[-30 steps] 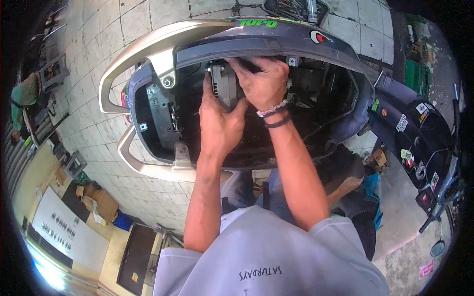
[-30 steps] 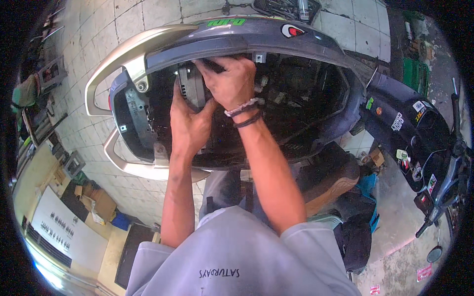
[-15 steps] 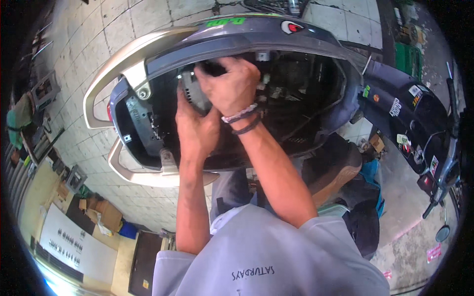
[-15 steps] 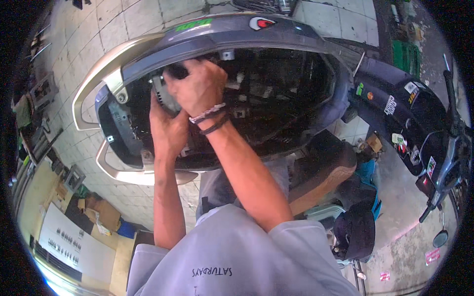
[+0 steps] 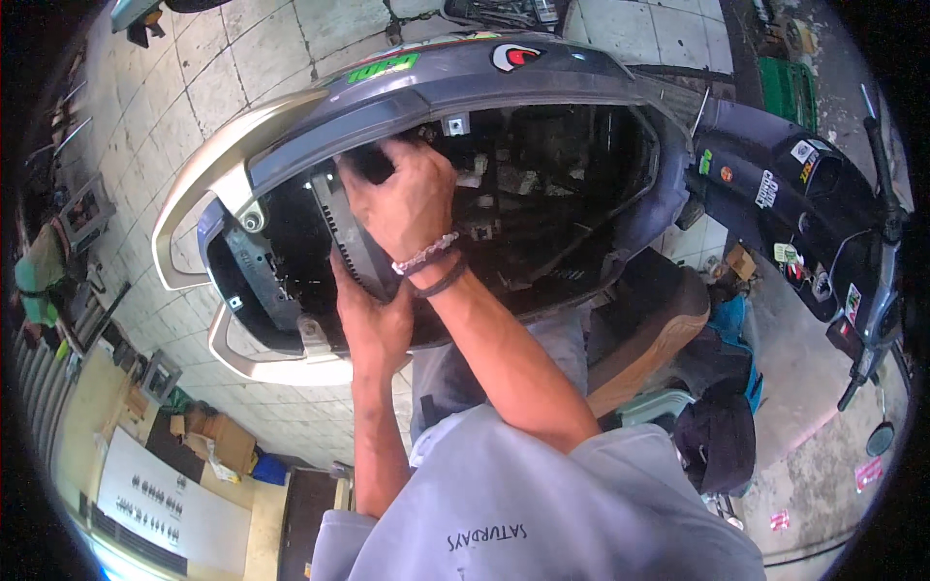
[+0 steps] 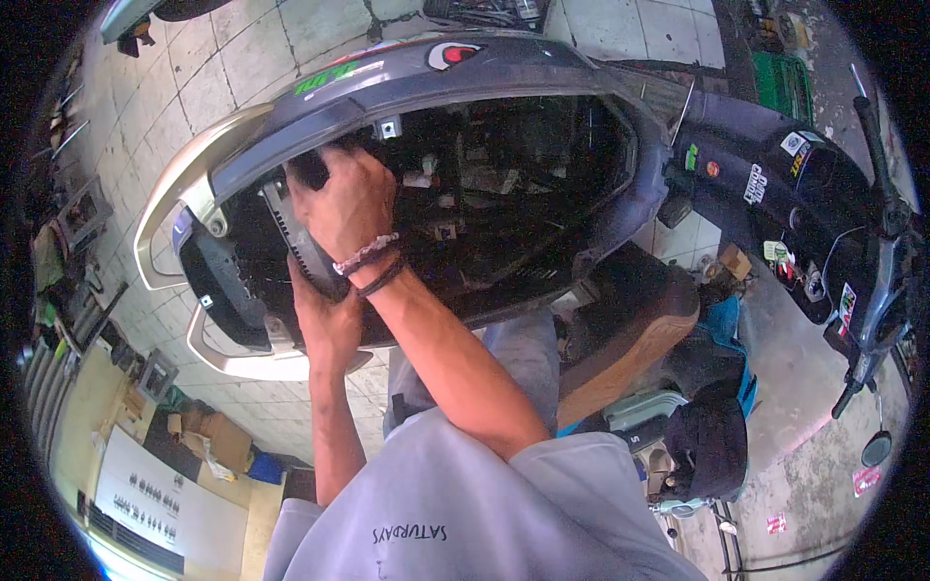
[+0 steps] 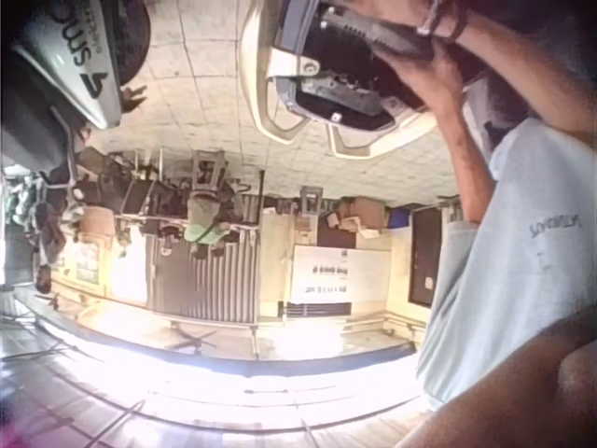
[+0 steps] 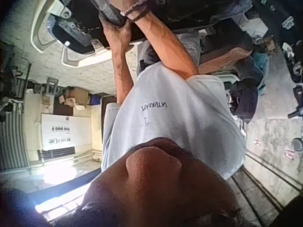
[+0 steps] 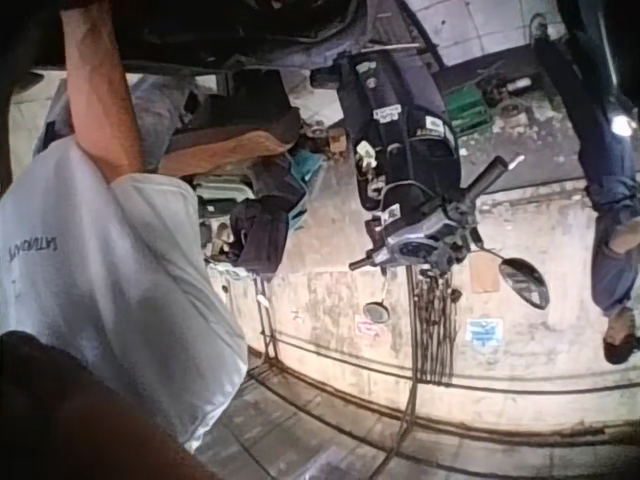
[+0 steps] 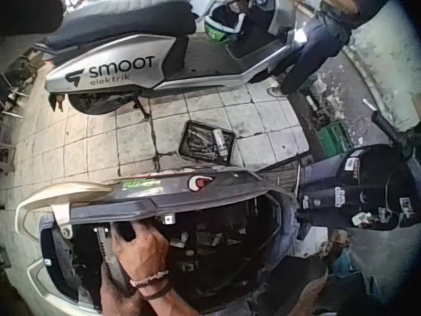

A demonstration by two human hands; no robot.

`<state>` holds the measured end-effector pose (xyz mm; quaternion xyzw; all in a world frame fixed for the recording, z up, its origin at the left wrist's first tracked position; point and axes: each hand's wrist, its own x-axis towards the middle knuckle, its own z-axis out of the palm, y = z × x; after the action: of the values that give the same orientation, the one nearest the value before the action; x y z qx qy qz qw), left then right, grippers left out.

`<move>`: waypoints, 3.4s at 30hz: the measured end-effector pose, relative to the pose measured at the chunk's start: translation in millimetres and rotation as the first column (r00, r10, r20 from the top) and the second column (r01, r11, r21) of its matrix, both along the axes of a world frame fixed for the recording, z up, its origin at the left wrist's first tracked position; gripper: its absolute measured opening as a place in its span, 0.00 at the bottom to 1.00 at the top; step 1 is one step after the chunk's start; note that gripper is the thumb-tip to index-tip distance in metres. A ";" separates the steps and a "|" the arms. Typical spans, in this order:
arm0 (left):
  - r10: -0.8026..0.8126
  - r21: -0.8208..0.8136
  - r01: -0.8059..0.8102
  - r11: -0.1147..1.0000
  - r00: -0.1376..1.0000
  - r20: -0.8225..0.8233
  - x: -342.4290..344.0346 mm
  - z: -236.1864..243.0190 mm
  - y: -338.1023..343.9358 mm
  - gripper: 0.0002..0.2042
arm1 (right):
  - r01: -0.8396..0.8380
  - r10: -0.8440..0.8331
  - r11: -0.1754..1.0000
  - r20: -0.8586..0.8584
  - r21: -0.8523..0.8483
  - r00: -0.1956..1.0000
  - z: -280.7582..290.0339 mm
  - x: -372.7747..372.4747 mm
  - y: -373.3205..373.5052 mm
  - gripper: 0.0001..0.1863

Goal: The person disassembles components inside a scooter compartment by unscrewing fasteners with a screwdriver and a power tool, removing a metal electronic unit by hand, and loosening internal parts with the screwdriver.

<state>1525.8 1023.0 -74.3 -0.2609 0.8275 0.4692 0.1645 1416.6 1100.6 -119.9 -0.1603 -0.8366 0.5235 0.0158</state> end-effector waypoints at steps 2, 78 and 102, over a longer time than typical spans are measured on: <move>-0.017 -0.025 0.017 1.000 1.000 -0.018 1.8 -2.6 -1.1 0.42 | -0.001 0.001 1.000 -0.006 -0.023 1.000 -3.6 0.0 0.7 0.17; -0.235 0.032 0.233 0.972 0.964 0.123 -32.4 12.0 -33.5 0.46 | -0.288 0.355 0.932 0.386 -0.220 0.852 -9.8 81.2 186.0 0.14; -0.447 -0.178 0.438 0.881 0.894 -0.014 -22.0 6.7 -51.1 0.54 | -0.666 0.699 0.714 0.279 -0.217 0.658 32.6 123.3 60.6 0.11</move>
<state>1503.8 971.9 -67.6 -0.0652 0.9063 0.3537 0.2217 1539.8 1161.1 -87.3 0.0769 -0.7985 0.4944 -0.3347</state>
